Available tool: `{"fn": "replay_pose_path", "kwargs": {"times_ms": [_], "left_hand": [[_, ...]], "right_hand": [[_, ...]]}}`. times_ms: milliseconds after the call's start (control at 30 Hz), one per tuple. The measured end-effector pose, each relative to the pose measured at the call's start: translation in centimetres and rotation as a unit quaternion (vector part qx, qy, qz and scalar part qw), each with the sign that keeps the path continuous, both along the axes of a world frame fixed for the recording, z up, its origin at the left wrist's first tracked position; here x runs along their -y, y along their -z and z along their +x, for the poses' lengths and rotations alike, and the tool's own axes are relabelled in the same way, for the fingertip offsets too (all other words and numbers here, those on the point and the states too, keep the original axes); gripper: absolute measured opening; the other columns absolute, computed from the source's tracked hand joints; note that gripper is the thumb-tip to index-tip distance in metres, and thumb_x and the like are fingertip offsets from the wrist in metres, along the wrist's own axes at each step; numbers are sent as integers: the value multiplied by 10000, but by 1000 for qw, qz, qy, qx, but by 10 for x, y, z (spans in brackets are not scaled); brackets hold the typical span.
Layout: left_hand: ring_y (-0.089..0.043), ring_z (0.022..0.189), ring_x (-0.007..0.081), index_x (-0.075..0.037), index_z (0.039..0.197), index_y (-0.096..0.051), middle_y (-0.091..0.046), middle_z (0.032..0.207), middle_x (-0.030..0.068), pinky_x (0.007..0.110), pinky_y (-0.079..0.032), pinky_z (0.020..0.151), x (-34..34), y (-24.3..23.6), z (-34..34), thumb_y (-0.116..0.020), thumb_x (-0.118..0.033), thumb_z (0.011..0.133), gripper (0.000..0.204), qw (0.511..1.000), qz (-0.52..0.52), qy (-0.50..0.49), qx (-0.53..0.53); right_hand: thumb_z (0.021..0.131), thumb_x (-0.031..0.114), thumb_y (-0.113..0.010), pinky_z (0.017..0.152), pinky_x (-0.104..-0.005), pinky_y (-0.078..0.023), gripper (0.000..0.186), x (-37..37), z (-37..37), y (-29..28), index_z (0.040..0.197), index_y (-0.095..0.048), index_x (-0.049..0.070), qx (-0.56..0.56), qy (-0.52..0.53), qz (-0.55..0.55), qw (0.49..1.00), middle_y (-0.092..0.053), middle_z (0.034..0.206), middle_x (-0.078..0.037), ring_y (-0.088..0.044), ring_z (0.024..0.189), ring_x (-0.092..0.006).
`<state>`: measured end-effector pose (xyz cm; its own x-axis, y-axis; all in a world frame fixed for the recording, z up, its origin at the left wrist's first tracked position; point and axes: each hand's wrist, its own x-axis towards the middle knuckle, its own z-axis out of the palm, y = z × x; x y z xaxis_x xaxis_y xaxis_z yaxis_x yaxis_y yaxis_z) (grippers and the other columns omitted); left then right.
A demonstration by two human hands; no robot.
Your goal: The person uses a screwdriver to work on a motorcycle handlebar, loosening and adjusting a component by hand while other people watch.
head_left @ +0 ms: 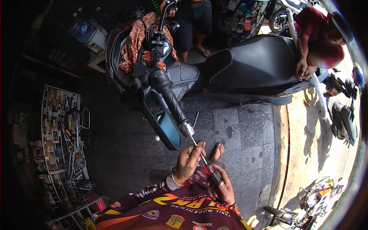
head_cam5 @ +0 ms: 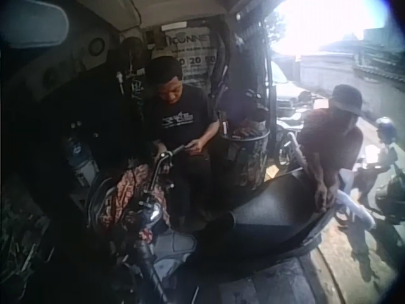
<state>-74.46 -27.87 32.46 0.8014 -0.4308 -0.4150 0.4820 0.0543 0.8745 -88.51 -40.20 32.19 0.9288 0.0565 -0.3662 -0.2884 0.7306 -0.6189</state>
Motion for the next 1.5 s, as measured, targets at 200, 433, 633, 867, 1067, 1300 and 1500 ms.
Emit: {"fn": "replay_pose_path", "kwargs": {"times_ms": [200, 433, 633, 867, 1067, 1300, 1500], "left_hand": [[-304, 477, 7, -40, 986, -560, -475, 724, -19, 169, -222, 428, -4, 12, 7, -434, -411, 995, 391, 999, -25, -20, -13], [-330, 480, 11, -31, 1116, -513, -550, 854, 35, 176, -246, 419, -11, 15, 47, -365, -591, 953, 602, 993, -56, -98, -20], [-369, 522, 43, -50, 1019, -499, -513, 769, 33, 183, -284, 451, 5, 10, 59, -362, -590, 954, 561, 993, 13, -116, 0], [-396, 532, 57, -60, 972, -502, -515, 724, 38, 192, -290, 471, -1, 12, 74, -382, -542, 933, 497, 998, 32, -51, 29], [-381, 493, 52, -79, 967, -490, -501, 708, 38, 198, -270, 420, 1, 16, 69, -389, -515, 953, 448, 996, 38, -77, 30], [-367, 458, 59, -104, 953, -507, -501, 659, 23, 199, -263, 405, 2, 19, 70, -381, -510, 968, 426, 993, 32, -100, 46], [-373, 444, 64, -102, 932, -499, -489, 642, 24, 204, -280, 395, 5, 18, 72, -378, -492, 973, 411, 994, -6, -105, 31]], "right_hand": [[922, 361, -556, 420, -216, -315, 647, -11, -2, 25, 1422, -270, 66, -23, 12, 84, 996, -495, 779, -77, -436, 465, -101], [938, 245, -535, 844, -272, -437, 530, -13, 8, 18, 1383, -361, 17, -50, 16, 30, 998, -492, 1203, -102, -532, 983, -142], [971, 211, -481, 1056, -313, -314, 546, -11, 19, 17, 1446, -309, 3, -24, -52, -9, 998, -375, 1453, -118, -392, 1287, -189], [944, 154, -532, 1047, -321, -338, 483, -5, 31, -3, 1390, -411, 16, -25, -75, -210, 975, -507, 1361, -140, -462, 1272, -215], [874, 96, -608, 833, -363, -517, 457, -11, 35, -21, 1317, -504, 57, 16, -57, -487, 871, -613, 1204, -173, -647, 985, -322], [947, 250, -529, 799, -328, -490, 589, 12, 26, -18, 1458, -300, 68, -12, -133, -238, 962, -598, 1201, -146, -648, 887, -197], [1003, 252, -433, 755, -242, -432, 500, -2, 36, 5, 1444, -293, 62, 25, -94, -97, 991, -530, 1119, -87, -557, 913, -135]]}}
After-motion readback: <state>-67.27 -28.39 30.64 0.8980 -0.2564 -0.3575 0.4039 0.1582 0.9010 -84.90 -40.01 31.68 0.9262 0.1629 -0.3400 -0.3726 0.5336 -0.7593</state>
